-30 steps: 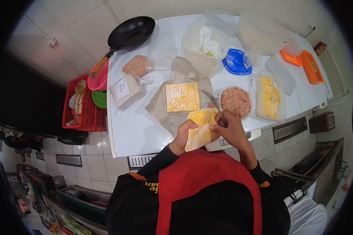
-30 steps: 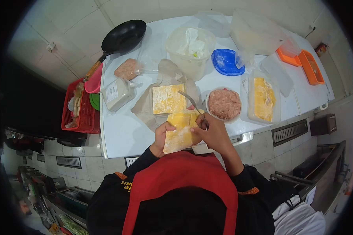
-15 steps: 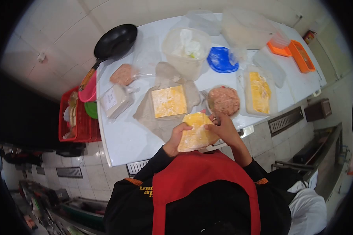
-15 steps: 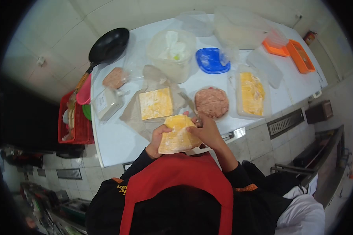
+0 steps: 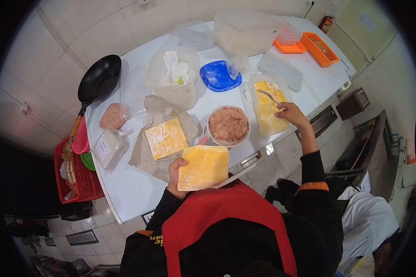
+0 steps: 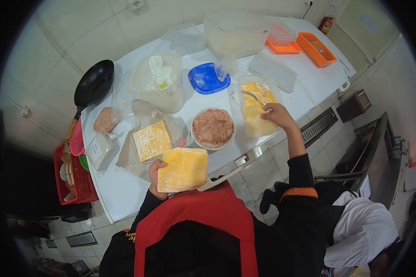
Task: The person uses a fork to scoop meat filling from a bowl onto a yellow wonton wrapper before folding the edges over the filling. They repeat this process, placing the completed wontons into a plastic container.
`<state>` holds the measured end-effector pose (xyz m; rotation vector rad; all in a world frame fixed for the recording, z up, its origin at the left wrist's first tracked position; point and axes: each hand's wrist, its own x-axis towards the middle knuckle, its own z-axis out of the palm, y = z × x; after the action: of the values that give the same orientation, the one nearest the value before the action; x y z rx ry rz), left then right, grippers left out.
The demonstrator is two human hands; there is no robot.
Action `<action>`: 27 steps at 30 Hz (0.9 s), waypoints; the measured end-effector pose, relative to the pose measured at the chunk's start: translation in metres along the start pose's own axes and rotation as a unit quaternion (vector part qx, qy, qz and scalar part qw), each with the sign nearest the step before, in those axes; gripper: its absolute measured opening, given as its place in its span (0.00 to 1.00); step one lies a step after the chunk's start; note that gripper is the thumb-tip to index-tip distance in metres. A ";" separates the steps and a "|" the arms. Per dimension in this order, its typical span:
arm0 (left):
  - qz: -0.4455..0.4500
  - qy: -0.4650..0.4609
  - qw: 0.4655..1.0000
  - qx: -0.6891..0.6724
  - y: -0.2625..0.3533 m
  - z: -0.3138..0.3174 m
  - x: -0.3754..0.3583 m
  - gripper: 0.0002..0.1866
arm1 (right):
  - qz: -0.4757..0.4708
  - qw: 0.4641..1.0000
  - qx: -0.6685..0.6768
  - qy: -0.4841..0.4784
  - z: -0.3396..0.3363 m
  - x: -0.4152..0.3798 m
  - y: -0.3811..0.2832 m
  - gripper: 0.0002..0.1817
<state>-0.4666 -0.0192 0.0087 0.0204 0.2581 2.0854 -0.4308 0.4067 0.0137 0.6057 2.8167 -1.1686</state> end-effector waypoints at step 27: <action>-0.107 0.106 0.967 0.206 0.001 -0.036 0.004 0.34 | -0.024 0.986 -0.163 0.033 0.100 -0.130 -0.089 0.19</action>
<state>-0.4732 -0.0225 -0.0263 0.0177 0.7873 1.7880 -0.3545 0.2365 0.0249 0.5626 2.9967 -0.6775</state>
